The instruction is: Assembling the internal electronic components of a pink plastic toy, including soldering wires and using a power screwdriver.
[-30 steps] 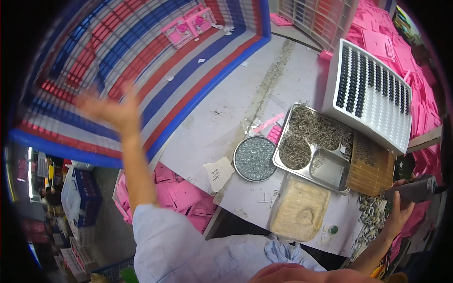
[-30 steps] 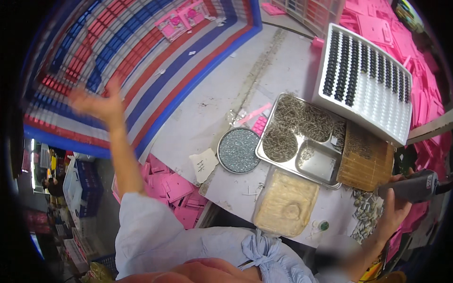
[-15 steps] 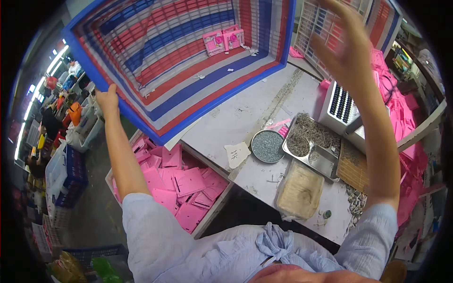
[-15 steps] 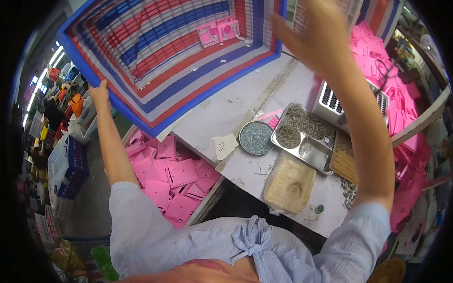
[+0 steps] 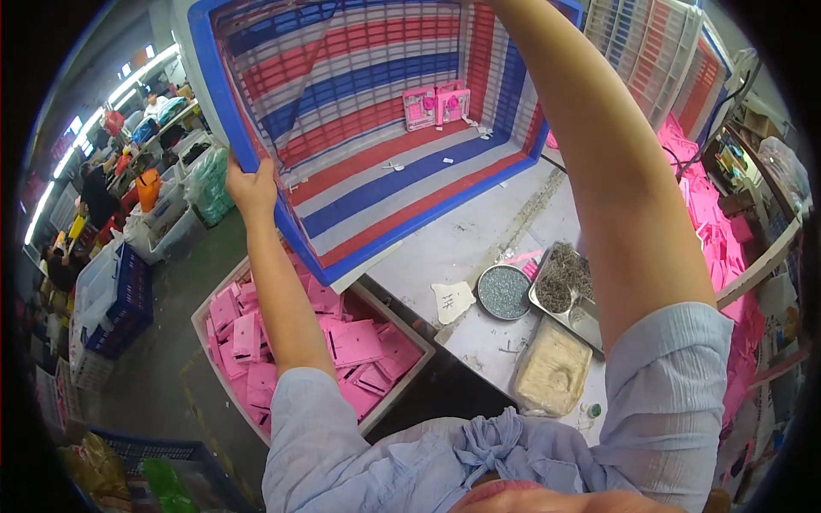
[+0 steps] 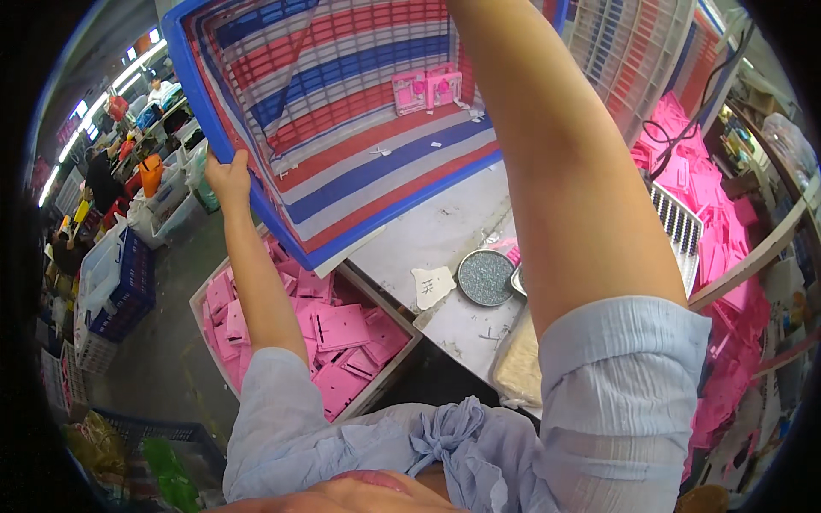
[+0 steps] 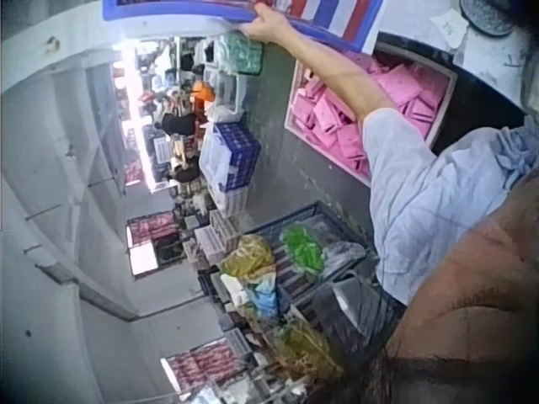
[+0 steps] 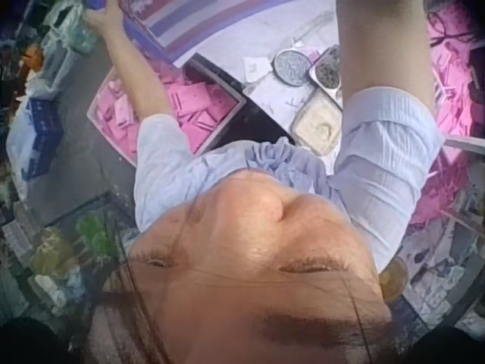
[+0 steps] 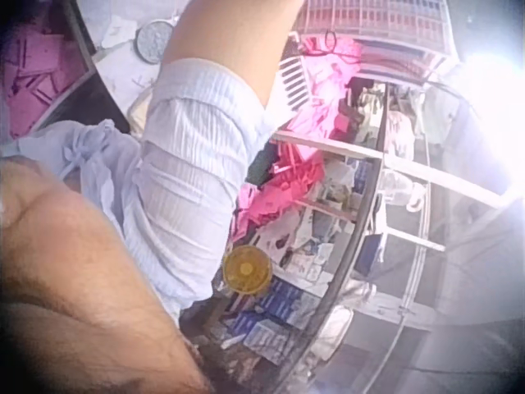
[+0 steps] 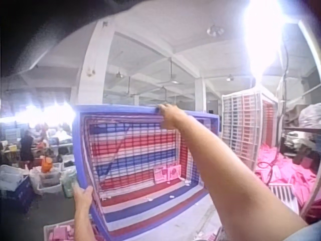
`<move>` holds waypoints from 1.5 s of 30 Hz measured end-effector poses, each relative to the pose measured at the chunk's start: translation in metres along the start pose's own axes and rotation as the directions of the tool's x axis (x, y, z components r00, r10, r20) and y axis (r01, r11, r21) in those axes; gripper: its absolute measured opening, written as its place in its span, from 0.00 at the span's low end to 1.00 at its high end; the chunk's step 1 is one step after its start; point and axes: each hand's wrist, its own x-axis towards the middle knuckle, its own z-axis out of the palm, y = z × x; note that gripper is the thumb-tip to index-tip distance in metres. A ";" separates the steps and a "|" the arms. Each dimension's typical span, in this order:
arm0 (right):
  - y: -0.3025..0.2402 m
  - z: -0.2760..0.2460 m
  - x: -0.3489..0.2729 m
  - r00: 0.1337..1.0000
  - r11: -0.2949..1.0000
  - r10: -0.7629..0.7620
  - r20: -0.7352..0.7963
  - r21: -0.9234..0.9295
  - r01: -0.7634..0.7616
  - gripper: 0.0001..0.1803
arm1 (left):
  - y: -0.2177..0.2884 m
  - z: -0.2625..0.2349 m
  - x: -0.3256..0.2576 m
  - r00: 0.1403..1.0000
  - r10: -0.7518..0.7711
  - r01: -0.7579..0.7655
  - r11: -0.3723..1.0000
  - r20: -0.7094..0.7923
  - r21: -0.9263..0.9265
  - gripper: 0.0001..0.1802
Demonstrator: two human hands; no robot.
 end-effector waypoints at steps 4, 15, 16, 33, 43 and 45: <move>-0.014 -0.004 -0.017 0.986 0.997 0.062 -0.154 -0.035 -0.068 0.34 | 0.013 -0.002 -0.007 0.999 0.027 -0.025 0.998 -0.032 0.061 0.23; 0.004 -0.071 -0.222 0.781 0.999 0.030 -0.624 0.032 -0.012 0.19 | 0.095 -0.018 -0.121 0.997 0.053 -0.045 0.991 -0.059 0.128 0.20; 0.010 -0.079 -0.248 0.775 0.999 0.035 -0.630 0.037 -0.014 0.19 | 0.096 -0.020 -0.133 0.996 0.081 -0.074 0.988 -0.044 0.135 0.20; -0.004 -0.102 -0.303 0.751 0.989 0.101 -0.653 0.148 -0.004 0.15 | 0.099 -0.013 -0.162 0.992 0.054 -0.054 0.999 -0.114 -0.001 0.17; 0.027 -0.039 -0.116 0.919 0.991 -0.130 -0.373 -0.023 0.131 0.30 | 0.037 0.004 -0.041 0.996 0.055 -0.034 0.963 -0.072 0.268 0.26; 0.019 -0.039 -0.088 0.953 0.993 -0.110 -0.281 0.005 0.116 0.26 | 0.023 -0.007 -0.004 0.998 0.052 -0.041 0.969 -0.036 0.243 0.27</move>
